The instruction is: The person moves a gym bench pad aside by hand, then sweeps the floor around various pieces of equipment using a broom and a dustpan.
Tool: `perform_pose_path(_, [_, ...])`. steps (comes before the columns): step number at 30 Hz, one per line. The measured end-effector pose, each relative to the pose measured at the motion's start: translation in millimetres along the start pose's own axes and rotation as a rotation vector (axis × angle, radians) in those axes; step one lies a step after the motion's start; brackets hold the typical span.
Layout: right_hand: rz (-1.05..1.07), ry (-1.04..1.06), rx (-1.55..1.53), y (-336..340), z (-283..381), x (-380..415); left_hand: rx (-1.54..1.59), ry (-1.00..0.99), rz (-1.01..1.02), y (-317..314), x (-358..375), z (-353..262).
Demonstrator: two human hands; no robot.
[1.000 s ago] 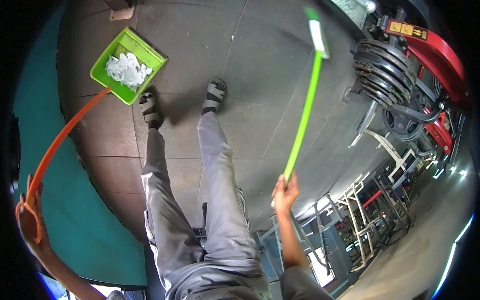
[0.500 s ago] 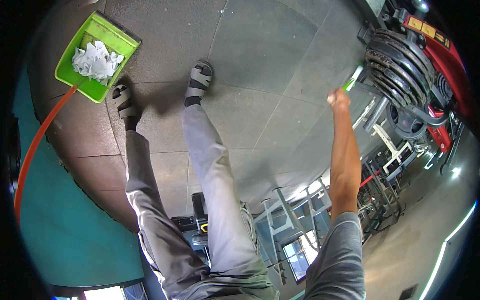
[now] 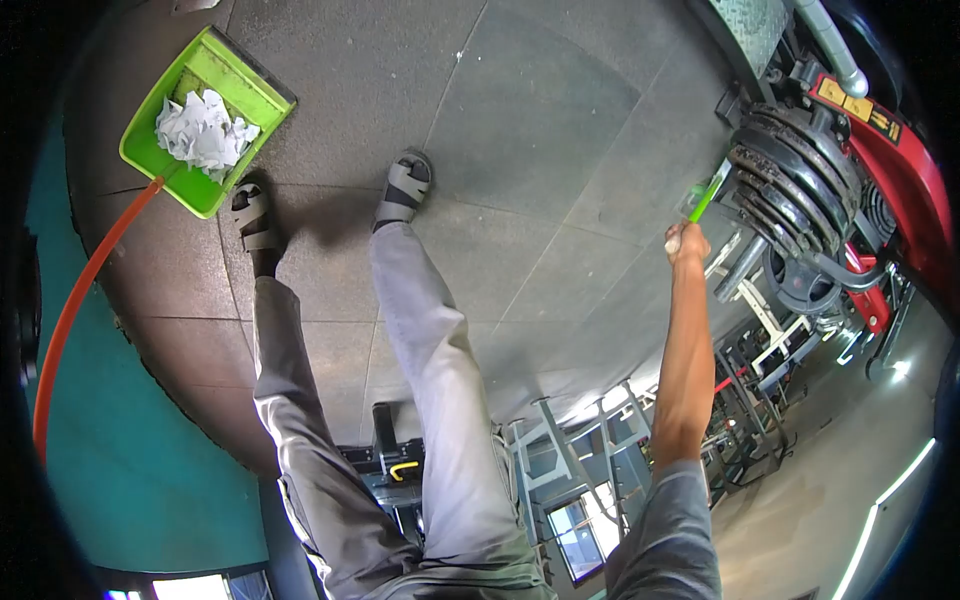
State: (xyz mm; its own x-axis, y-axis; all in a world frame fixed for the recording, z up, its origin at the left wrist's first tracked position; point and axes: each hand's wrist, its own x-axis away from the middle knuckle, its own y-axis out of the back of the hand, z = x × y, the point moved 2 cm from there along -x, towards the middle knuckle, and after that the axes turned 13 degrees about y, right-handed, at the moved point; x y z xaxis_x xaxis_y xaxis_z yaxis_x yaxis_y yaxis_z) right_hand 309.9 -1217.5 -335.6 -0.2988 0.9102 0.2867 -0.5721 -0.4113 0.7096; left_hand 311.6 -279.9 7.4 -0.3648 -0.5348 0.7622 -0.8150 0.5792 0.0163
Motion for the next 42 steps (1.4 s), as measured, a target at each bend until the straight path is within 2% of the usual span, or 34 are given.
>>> perform_pose_path(2, [0.001,-0.005,0.137,-31,14,-30,-0.01,-0.029,-0.02,3,3,7])
perform_pose_path(4, [0.061,0.098,0.232,-71,22,-50,-0.043,-0.028,0.002,-6,5,11])
perform_pose_path(5, [0.173,0.13,0.256,-88,27,-39,-0.068,0.001,0.032,-10,4,13])
perform_pose_path(8, [0.135,0.187,0.181,-110,24,43,-0.056,0.023,0.043,-5,6,11])
perform_pose_path(12, [0.309,0.218,0.14,-62,9,170,-0.049,0.012,0.057,3,9,6])
perform_pose_path(14, [0.232,0.1,0.045,-30,40,225,-0.06,0.025,0.063,5,11,3])
perform_pose_path(17, [0.203,0.135,-0.011,-23,45,222,-0.075,0.019,0.07,7,9,0])
perform_pose_path(21, [0.173,0.24,0.2,-107,73,107,-0.084,-0.007,0.09,7,7,1])
perform_pose_path(23, [0.026,0.2,0.073,-166,95,86,-0.084,-0.011,0.099,8,7,6])
perform_pose_path(25, [-0.04,0.301,0.104,-222,107,91,-0.092,0.002,0.097,11,10,5])
perform_pose_path(28, [0.14,0.428,0.203,-264,94,161,-0.111,0.005,0.112,10,9,3])
perform_pose_path(31, [0.295,0.5,0.368,-251,63,251,-0.133,0.025,0.123,15,9,3])
perform_pose_path(33, [0.346,0.677,0.381,-230,20,282,-0.165,0.042,0.132,19,8,2])
perform_pose_path(35, [0.383,0.736,0.348,-195,-13,321,-0.202,0.062,0.139,25,6,0])
perform_pose_path(37, [0.434,0.443,0.172,-146,-7,366,-0.246,0.085,0.153,37,3,-4])
perform_pose_path(39, [0.435,0.235,-0.014,-102,-6,388,-0.289,0.095,0.178,47,-5,-8])
perform_pose_path(42, [0.341,0.278,0.059,-69,-19,380,-0.343,0.099,0.193,52,-15,-8])
